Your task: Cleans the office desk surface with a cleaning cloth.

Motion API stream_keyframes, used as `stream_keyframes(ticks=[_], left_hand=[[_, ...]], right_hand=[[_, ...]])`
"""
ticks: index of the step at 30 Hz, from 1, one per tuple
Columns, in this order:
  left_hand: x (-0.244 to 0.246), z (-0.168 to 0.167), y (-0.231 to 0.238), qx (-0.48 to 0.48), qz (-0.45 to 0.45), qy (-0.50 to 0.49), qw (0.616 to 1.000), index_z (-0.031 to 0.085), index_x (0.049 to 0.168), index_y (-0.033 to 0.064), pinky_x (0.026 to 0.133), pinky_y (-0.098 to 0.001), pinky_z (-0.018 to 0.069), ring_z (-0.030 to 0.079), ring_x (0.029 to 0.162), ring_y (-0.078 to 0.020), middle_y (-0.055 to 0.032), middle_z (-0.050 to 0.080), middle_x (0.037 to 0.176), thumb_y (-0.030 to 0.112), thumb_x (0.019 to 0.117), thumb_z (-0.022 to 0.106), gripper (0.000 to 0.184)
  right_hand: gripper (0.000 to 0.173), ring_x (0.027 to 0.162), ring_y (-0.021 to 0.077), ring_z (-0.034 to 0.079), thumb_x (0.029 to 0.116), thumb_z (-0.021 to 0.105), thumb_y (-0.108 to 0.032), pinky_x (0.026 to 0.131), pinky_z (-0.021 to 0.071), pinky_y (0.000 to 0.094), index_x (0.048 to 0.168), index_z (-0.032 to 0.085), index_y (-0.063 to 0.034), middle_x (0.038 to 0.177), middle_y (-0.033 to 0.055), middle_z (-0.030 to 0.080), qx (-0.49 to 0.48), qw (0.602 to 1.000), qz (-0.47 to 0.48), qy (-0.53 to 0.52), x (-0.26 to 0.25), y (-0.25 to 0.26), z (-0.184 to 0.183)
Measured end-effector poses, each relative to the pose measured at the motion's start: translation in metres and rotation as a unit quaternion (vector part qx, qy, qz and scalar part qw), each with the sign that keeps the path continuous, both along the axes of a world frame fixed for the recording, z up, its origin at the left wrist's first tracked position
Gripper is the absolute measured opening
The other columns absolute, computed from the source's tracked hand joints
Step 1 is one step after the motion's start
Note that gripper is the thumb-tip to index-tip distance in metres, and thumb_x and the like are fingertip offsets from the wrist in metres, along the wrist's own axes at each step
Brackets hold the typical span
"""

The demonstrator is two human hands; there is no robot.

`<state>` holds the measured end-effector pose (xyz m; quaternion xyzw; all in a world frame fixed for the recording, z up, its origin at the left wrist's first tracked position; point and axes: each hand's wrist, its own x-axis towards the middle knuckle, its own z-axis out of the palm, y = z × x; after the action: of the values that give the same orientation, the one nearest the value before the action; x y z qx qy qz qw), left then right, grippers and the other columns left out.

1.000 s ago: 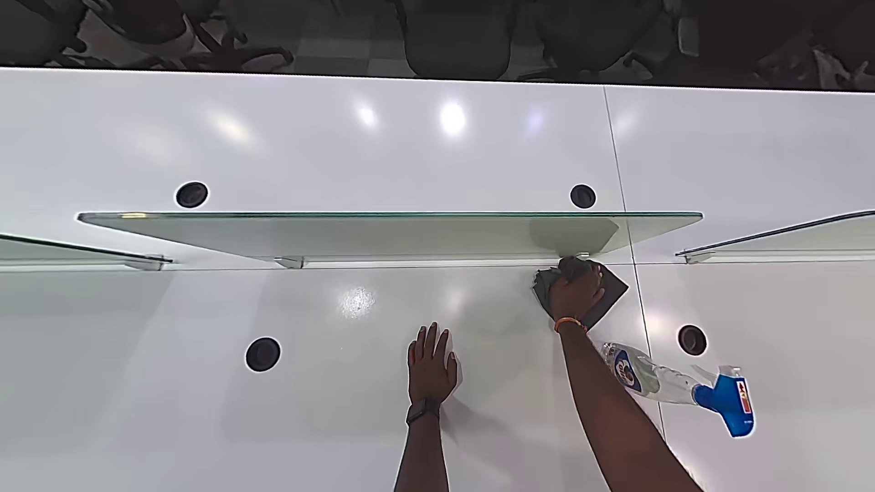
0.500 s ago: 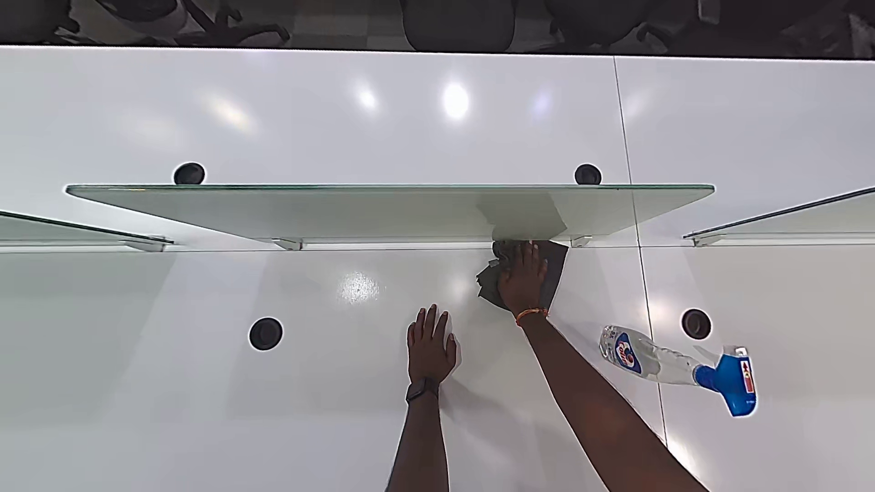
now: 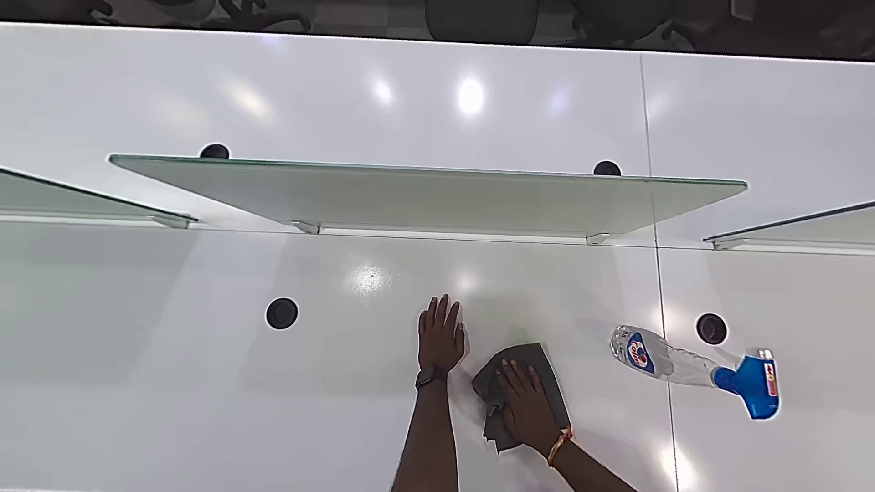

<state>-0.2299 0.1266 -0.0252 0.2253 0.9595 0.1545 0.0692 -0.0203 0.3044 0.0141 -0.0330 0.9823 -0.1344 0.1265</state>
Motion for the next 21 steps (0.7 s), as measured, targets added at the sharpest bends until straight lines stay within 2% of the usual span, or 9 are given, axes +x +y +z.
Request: stream_keyframes(ticks=[3, 6, 8, 11, 14, 16, 18, 19, 21], left_hand=[[0.002, -0.001, -0.001, 0.006, 0.008, -0.011, 1.000, 0.041, 0.158, 0.0168, 0.122, -0.0560, 0.0221, 0.024, 0.156, -0.0311, -0.0033, 0.034, 0.167, 0.036, 0.1023, 0.029, 0.060], [0.000, -0.001, -0.001, 0.022, 0.007, 0.000, 1.000, 0.039, 0.158, 0.0147, 0.122, -0.0560, 0.0244, 0.027, 0.155, -0.0310, -0.0039, 0.036, 0.166, 0.032, 0.1022, 0.031, 0.059], [0.000, -0.001, -0.001, 0.033, 0.008, 0.009, 0.999, 0.042, 0.157, 0.0130, 0.121, -0.0569, 0.0259, 0.030, 0.154, -0.0319, -0.0050, 0.038, 0.164, 0.029, 0.1010, 0.033, 0.059], [0.000, 0.002, 0.000, 0.035, 0.010, -0.003, 0.999, 0.042, 0.157, 0.0125, 0.121, -0.0574, 0.0248, 0.029, 0.154, -0.0317, -0.0045, 0.038, 0.164, 0.028, 0.1008, 0.033, 0.059], [0.001, 0.001, 0.000, 0.030, 0.016, -0.008, 0.999, 0.044, 0.156, 0.0131, 0.122, -0.0567, 0.0245, 0.030, 0.154, -0.0308, -0.0031, 0.041, 0.163, 0.028, 0.1019, 0.033, 0.057], [0.002, -0.001, 0.000, 0.022, 0.016, -0.009, 1.000, 0.043, 0.156, 0.0140, 0.123, -0.0547, 0.0226, 0.026, 0.155, -0.0287, -0.0010, 0.039, 0.164, 0.029, 0.1034, 0.032, 0.056], [0.003, -0.001, 0.000, 0.018, 0.014, -0.019, 1.000, 0.036, 0.160, 0.0142, 0.125, -0.0520, 0.0190, 0.018, 0.158, -0.0251, -0.0007, 0.031, 0.168, 0.031, 0.1042, 0.030, 0.058], [0.002, -0.002, 0.000, 0.030, 0.014, -0.017, 0.999, 0.033, 0.161, 0.0127, 0.126, -0.0511, 0.0176, 0.016, 0.159, -0.0239, -0.0030, 0.027, 0.169, 0.032, 0.1052, 0.029, 0.059], [0.004, -0.006, -0.004, 0.085, 0.018, 0.002, 0.996, 0.031, 0.160, 0.0077, 0.126, -0.0501, 0.0181, 0.018, 0.158, -0.0241, -0.0087, 0.027, 0.169, 0.032, 0.1059, 0.029, 0.060]], right_hand=[[0.072, 0.154, 0.0255, 0.032, 0.0855, 0.050, -0.041, 0.120, 0.0234, 0.0599, 0.154, 0.048, -0.0175, 0.165, 0.0020, 0.037, 0.005, 0.999, 0.008, 0.034, -0.022, 0.009, -0.007], [0.078, 0.154, 0.0274, 0.030, 0.0832, 0.056, -0.046, 0.121, 0.0224, 0.0619, 0.155, 0.046, -0.0166, 0.166, 0.0035, 0.036, -0.014, 0.998, 0.004, 0.059, -0.078, 0.020, -0.013], [0.079, 0.155, 0.0285, 0.028, 0.0831, 0.058, -0.044, 0.121, 0.0201, 0.0633, 0.156, 0.045, -0.0163, 0.166, 0.0038, 0.035, -0.019, 0.999, -0.013, 0.049, -0.127, 0.026, -0.013], [0.072, 0.156, 0.0265, 0.024, 0.0878, 0.054, -0.039, 0.123, 0.0180, 0.0627, 0.156, 0.044, -0.0192, 0.167, 0.0009, 0.034, -0.005, 0.997, -0.062, 0.052, -0.202, 0.029, -0.017], [0.072, 0.157, 0.0261, 0.022, 0.0888, 0.052, -0.040, 0.123, 0.0177, 0.0612, 0.157, 0.043, -0.0183, 0.168, 0.0021, 0.031, 0.008, 0.991, -0.098, 0.088, -0.255, 0.026, -0.025], [0.072, 0.157, 0.0275, 0.020, 0.0886, 0.051, -0.039, 0.123, 0.0166, 0.0619, 0.157, 0.043, -0.0164, 0.168, 0.0032, 0.029, 0.013, 0.989, -0.103, 0.108, -0.267, 0.024, -0.027], [0.072, 0.159, 0.0282, 0.014, 0.0912, 0.050, -0.038, 0.124, 0.0141, 0.0625, 0.158, 0.039, -0.0152, 0.171, 0.0035, 0.023, 0.013, 0.990, -0.092, 0.109, -0.263, 0.023, -0.023], [0.071, 0.159, 0.0286, 0.012, 0.0927, 0.049, -0.037, 0.124, 0.0131, 0.0627, 0.159, 0.038, -0.0143, 0.172, 0.0039, 0.020, 0.010, 0.990, -0.084, 0.112, -0.260, 0.023, -0.020], [0.067, 0.159, 0.0302, 0.014, 0.0929, 0.050, -0.031, 0.123, 0.0135, 0.0636, 0.156, 0.042, -0.0114, 0.171, 0.0057, 0.023, -0.007, 0.990, -0.071, 0.124, -0.250, 0.016, -0.019]])
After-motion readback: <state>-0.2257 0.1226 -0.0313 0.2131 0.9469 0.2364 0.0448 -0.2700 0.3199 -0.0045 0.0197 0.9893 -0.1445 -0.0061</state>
